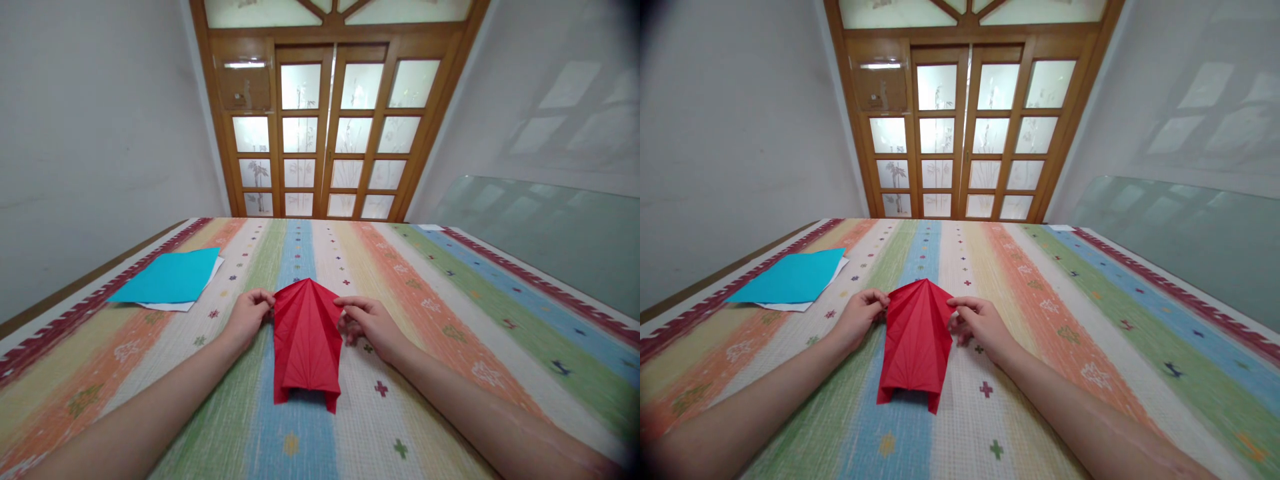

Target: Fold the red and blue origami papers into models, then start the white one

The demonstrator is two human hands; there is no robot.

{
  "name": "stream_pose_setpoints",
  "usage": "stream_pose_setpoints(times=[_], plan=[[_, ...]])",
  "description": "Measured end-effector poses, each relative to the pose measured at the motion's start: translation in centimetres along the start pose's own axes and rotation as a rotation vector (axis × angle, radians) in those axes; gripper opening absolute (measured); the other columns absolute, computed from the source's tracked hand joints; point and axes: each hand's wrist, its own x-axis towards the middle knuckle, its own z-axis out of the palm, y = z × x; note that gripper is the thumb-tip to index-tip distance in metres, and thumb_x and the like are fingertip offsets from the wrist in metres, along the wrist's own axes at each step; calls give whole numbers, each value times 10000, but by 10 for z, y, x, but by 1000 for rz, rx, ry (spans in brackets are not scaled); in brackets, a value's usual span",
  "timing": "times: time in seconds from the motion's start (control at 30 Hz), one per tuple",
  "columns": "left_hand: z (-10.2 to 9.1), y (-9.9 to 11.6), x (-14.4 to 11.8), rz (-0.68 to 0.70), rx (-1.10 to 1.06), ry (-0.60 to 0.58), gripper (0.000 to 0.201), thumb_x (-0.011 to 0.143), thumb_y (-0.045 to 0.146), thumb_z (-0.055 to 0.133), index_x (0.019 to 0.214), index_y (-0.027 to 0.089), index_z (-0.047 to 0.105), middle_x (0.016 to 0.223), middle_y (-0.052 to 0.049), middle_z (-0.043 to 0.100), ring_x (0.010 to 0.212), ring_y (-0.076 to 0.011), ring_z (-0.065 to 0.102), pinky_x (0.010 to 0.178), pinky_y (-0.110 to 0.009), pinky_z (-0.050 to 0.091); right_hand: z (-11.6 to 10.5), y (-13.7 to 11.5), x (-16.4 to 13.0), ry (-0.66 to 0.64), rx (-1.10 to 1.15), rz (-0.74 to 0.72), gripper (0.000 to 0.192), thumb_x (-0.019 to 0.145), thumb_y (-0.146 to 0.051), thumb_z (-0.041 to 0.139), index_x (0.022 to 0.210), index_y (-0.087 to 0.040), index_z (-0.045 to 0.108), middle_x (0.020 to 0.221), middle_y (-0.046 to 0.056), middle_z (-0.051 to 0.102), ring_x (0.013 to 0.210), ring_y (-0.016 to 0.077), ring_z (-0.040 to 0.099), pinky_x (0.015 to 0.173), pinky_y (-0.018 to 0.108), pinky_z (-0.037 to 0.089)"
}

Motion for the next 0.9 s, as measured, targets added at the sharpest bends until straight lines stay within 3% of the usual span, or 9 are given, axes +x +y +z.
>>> stream_pose_setpoints(times=[0.13, 0.27, 0.4, 0.53, 0.63, 0.9], plan=[[1, -1, 1, -20, 68, 34, 85, 621, 213, 674, 682, 155, 681, 834, -53, 697, 662, -142, 604, 603, -245, 449, 1, -1, -1, 13, -18, -40, 382, 805, -479, 687, 1014, -160, 707, 693, 34, 670, 552, 155, 630, 412, 238, 479], [3, 3, -1, -75, 151, -5, 262, 710, 295, 691, 916, 143, 751, 797, -64, 705, 606, -138, 584, 582, -252, 429, 2, -3, -2, 31, -71, -58, 363, 798, -508, 708, 910, -163, 726, 699, 50, 678, 590, 170, 647, 419, 239, 481], [3, 7, -3, -95, 170, -52, 369, 775, 370, 697, 1063, 141, 734, 861, -84, 716, 647, -148, 611, 606, -261, 445, 3, -3, -1, 49, -100, -18, 338, 771, -450, 743, 956, -168, 722, 697, 56, 705, 543, 162, 637, 410, 239, 469], [3, 9, -3, -119, 120, -35, 413, 738, 366, 761, 1086, 146, 721, 927, -103, 730, 716, -178, 650, 628, -271, 466, 2, -2, 1, 64, -109, 11, 295, 760, -397, 738, 955, -180, 697, 657, 22, 692, 405, 116, 561, 391, 235, 436], [4, 12, -3, -120, 122, -27, 425, 691, 315, 800, 1074, 147, 721, 926, -100, 733, 745, -185, 654, 643, -271, 469, 0, -3, 1, 68, -45, 5, 233, 745, -347, 722, 907, -193, 659, 616, -12, 651, 409, 118, 565, 407, 235, 444], [3, 15, -3, -129, 210, -88, 211, 679, 218, 744, 878, 153, 766, 903, -100, 742, 749, -182, 640, 666, -275, 456, -2, -2, 3, 64, 94, 8, 142, 752, -291, 611, 845, -190, 650, 537, -46, 545, 418, 96, 516, 406, 205, 399]])
